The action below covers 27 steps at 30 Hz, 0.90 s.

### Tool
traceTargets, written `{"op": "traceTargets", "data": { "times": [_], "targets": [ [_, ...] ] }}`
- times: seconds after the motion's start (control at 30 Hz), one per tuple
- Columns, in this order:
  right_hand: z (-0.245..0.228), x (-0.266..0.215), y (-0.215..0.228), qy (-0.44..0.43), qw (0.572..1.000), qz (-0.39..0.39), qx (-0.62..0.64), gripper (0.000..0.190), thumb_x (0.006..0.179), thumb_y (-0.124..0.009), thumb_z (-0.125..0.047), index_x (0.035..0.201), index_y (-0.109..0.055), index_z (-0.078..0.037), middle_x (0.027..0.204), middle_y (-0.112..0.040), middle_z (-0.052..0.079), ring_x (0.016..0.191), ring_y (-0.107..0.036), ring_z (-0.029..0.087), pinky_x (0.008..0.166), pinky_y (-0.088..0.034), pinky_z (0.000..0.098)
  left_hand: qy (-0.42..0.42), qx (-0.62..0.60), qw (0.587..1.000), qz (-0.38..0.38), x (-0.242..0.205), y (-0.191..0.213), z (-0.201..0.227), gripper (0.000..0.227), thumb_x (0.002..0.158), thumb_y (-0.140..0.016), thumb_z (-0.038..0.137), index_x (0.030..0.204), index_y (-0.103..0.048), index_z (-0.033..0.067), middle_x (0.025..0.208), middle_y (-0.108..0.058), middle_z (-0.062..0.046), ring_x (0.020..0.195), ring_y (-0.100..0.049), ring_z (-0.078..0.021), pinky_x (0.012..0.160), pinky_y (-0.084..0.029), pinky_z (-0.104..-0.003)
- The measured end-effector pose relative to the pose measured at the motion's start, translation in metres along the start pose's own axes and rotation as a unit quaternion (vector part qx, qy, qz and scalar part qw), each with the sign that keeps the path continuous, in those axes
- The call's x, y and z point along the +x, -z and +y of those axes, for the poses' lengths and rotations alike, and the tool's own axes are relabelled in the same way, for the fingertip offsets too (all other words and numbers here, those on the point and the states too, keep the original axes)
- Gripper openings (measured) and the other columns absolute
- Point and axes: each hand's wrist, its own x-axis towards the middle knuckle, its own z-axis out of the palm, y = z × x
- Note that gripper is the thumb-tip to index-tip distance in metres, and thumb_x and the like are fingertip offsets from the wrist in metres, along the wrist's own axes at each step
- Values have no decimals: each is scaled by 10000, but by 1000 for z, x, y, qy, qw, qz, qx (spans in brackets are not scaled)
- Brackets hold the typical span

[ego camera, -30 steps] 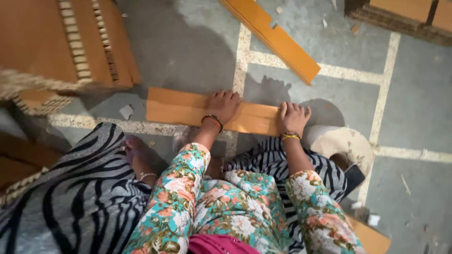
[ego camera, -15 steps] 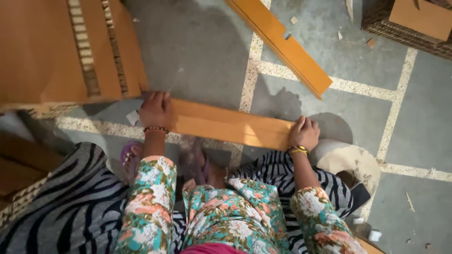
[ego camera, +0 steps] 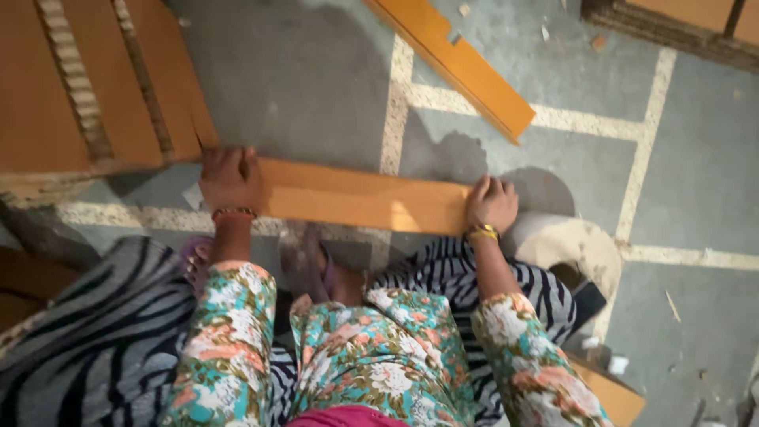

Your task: The person sits on the floor and assembles flat cardboard pieces into box shapes. They fold the flaps, align the edges, and press the seams to secure the structure. The person handles multiple cardboard units, folding and inspecting them one by one.

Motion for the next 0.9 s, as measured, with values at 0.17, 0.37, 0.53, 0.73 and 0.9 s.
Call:
{"op": "traceTargets", "data": {
  "times": [0.17, 0.37, 0.53, 0.73, 0.9],
  "targets": [
    [-3, 0, 5, 68, 994, 87, 14, 296, 988, -551, -331, 964, -760, -123, 1034, -708, 88, 1030, -627, 343, 1011, -409, 529, -86, 67, 993, 36, -9, -10, -10, 144, 1021, -644, 216, 982, -698, 88, 1095, -668, -132, 1114, -592, -394, 993, -480, -537],
    [-93, -33, 17, 203, 976, -19, 78, 253, 1005, -546, -305, 1019, -722, -124, 1042, -700, 124, 1053, -598, 361, 1066, -381, 530, -201, 88, 974, -50, -34, -56, 57, 394, 875, -565, 348, 1173, -669, 111, 1193, -659, -104, 1204, -559, -320, 1102, -380, -596],
    [-166, -48, 36, 223, 955, -71, 181, 231, 952, -536, -267, 1048, -678, -113, 1003, -685, 124, 1006, -607, 358, 937, -431, 495, -140, 8, 980, -139, -50, -80, 155, 333, 1048, -479, 370, 1173, -667, 127, 1135, -631, -109, 1142, -553, -331, 1120, -351, -562],
    [-172, -41, 40, 202, 950, -114, 210, 194, 1005, -514, -219, 1048, -665, -105, 1003, -679, 115, 999, -597, 350, 951, -434, 480, -125, -16, 983, -132, -41, -74, 165, 318, 1024, -481, 363, 1141, -674, 138, 1139, -635, -111, 1104, -551, -326, 1082, -342, -563],
    [-178, -39, 45, 186, 954, -120, 201, 195, 1001, -512, -211, 1033, -675, -109, 975, -680, 115, 975, -598, 352, 919, -433, 486, -118, -12, 983, -137, -39, -72, 166, 327, 1018, -495, 369, 1148, -680, 132, 1080, -627, -105, 1085, -556, -319, 1068, -351, -557]
  ]
}}
